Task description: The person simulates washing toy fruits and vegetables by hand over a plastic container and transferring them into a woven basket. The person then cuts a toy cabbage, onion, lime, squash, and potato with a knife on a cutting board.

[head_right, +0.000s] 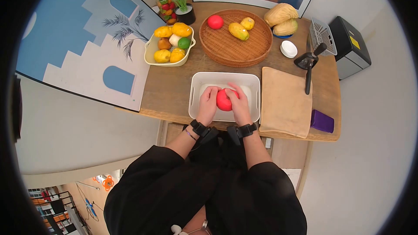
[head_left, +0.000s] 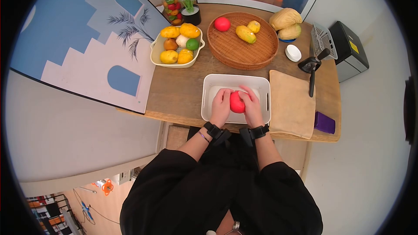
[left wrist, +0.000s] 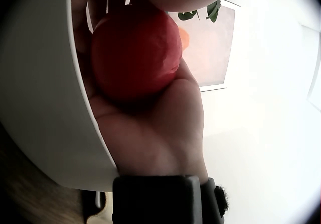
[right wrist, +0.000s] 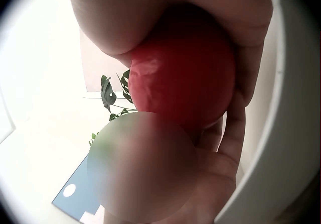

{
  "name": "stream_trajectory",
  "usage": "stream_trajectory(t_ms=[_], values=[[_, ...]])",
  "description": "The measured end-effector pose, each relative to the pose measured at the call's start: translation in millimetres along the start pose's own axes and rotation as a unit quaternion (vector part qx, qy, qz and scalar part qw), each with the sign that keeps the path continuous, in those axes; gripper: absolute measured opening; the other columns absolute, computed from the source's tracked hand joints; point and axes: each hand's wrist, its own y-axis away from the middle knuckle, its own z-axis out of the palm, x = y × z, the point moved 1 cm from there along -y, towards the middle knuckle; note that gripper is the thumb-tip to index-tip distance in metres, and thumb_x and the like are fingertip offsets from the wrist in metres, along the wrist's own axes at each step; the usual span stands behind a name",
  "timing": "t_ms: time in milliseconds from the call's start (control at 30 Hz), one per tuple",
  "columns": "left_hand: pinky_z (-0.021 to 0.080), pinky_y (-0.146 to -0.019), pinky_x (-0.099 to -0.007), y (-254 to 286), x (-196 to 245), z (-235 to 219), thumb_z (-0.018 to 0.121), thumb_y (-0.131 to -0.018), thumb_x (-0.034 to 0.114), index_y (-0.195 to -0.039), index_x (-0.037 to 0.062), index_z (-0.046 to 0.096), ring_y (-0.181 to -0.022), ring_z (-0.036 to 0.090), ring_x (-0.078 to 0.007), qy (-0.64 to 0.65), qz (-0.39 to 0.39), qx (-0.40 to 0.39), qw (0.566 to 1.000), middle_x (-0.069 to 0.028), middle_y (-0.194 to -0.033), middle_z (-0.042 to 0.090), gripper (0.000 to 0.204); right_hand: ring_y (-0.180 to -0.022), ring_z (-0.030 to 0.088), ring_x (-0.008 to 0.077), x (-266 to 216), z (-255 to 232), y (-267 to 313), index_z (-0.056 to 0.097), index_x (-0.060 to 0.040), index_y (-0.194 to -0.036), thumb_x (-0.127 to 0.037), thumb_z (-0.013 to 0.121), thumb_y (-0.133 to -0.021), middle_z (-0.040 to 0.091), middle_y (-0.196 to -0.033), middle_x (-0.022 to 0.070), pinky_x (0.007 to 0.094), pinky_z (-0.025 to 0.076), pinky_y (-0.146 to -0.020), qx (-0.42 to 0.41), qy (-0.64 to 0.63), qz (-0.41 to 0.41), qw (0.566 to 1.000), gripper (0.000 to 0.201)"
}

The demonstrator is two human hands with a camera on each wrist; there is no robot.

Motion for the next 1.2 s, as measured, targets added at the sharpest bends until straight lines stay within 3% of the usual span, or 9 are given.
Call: stream_trajectory(t_ms=[267, 333, 467, 633, 733, 867, 933, 1033, 1200], values=[[0.054, -0.088, -0.0319, 6.0, 8.5, 15.0, 0.071, -0.097, 0.029, -0.128, 0.0034, 0.052, -0.1, 0.065, -0.0206, -0.076, 0.033, -0.03, 0.996, -0.0125, -0.121, 0.061, 0.045, -0.102, 0.061, 0.0137, 5.9, -5.6, -5.3, 0.065, -0.0015, -0.122, -0.026, 0.06, -0.103, 0.066, -0.111, 0.0059, 0.0269, 0.049, -0.091, 0.089, -0.059, -0.023, 0.994, 0.031], [0.057, -0.079, -0.0286, 12.3, 28.8, 17.7, 0.074, -0.094, 0.033, -0.132, 0.0041, 0.048, -0.101, 0.065, -0.0198, -0.02, -0.093, -0.077, 0.992, -0.0135, -0.125, 0.058, 0.054, -0.102, 0.061, 0.0135, 0.0, -3.7, -3.2, 0.065, -0.0018, -0.122, -0.026, 0.059, -0.104, 0.066, -0.112, 0.0057, 0.0269, 0.049, -0.09, 0.093, -0.073, -0.027, 0.993, 0.031], [0.056, -0.07, -0.0255, 13.2, 33.5, 18.2, 0.068, -0.098, 0.033, -0.133, 0.0025, 0.052, -0.101, 0.065, -0.0185, -0.024, -0.082, -0.05, 0.995, -0.014, -0.125, 0.061, 0.048, -0.103, 0.062, 0.0146, -6.3, -1.2, 1.1, 0.063, -0.0024, -0.122, -0.022, 0.061, -0.102, 0.065, -0.116, 0.0075, 0.0275, 0.05, -0.089, 0.069, -0.089, -0.019, 0.993, 0.029], [0.053, -0.087, -0.0293, 2.9, 14.1, 10.3, 0.05, -0.108, 0.028, -0.127, 0.0001, 0.062, -0.109, 0.062, -0.0195, 0.016, 0.023, 0.046, 0.999, -0.0149, -0.123, 0.065, 0.036, -0.107, 0.064, 0.0171, -10.8, 2.5, 6.6, 0.06, -0.004, -0.128, -0.019, 0.063, -0.1, 0.065, -0.12, 0.0105, 0.0306, 0.055, -0.087, 0.066, -0.057, 0.018, 0.996, 0.032], [0.05, -0.098, -0.0338, 6.8, 22.4, 7.3, 0.049, -0.109, 0.025, -0.131, 0.0002, 0.058, -0.114, 0.06, -0.0222, -0.051, 0.075, 0.056, 0.994, -0.0157, -0.125, 0.063, 0.034, -0.108, 0.065, 0.0191, -22.1, 10.5, 12.4, 0.06, -0.0054, -0.129, -0.019, 0.063, -0.1, 0.065, -0.12, 0.0108, 0.0334, 0.059, -0.084, 0.039, -0.041, 0.027, 0.998, 0.032], [0.05, -0.099, -0.0358, 8.7, 20.9, 6.1, 0.056, -0.106, 0.026, -0.136, 0.0012, 0.052, -0.115, 0.06, -0.0252, 0.017, 0.025, 0.065, 0.997, -0.0165, -0.127, 0.062, 0.039, -0.112, 0.064, 0.02, -9.6, 6.1, 3.5, 0.059, -0.0076, -0.131, -0.028, 0.055, -0.104, 0.062, -0.126, 0.0121, 0.0363, 0.06, -0.084, 0.01, -0.016, 0.094, 0.995, 0.034], [0.047, -0.104, -0.0327, 11.3, 25.6, 11.3, 0.062, -0.103, 0.028, -0.141, 0.0021, 0.045, -0.121, 0.056, -0.0212, -0.094, 0.052, -0.019, 0.994, -0.0134, -0.135, 0.056, 0.049, -0.113, 0.064, 0.0205, -4.3, 3.5, 0.4, 0.059, -0.0071, -0.131, -0.03, 0.053, -0.105, 0.062, -0.127, 0.0123, 0.0364, 0.06, -0.083, 0.017, -0.03, 0.096, 0.995, 0.035], [0.046, -0.105, -0.0332, 17.8, 38.5, 17.6, 0.068, -0.099, 0.028, -0.144, 0.0029, 0.042, -0.125, 0.054, -0.0223, -0.125, 0.064, -0.044, 0.989, -0.0144, -0.137, 0.053, 0.058, -0.106, 0.066, 0.0202, -0.6, 0.4, -0.7, 0.059, -0.0058, -0.129, -0.036, 0.053, -0.106, 0.064, -0.12, 0.0114, 0.0355, 0.061, -0.082, 0.036, -0.066, 0.088, 0.993, 0.039], [0.047, -0.106, -0.0347, 11.2, 23.6, 13.4, 0.062, -0.103, 0.028, -0.145, 0.0032, 0.042, -0.127, 0.053, -0.0231, -0.067, 0.025, -0.011, 0.997, -0.0148, -0.139, 0.053, 0.053, -0.112, 0.062, 0.0205, 4.1, -2.1, -4.4, 0.053, -0.008, -0.132, -0.031, 0.054, -0.105, 0.061, -0.124, 0.0088, 0.0374, 0.057, -0.088, 0.071, -0.038, 0.073, 0.994, 0.035]])
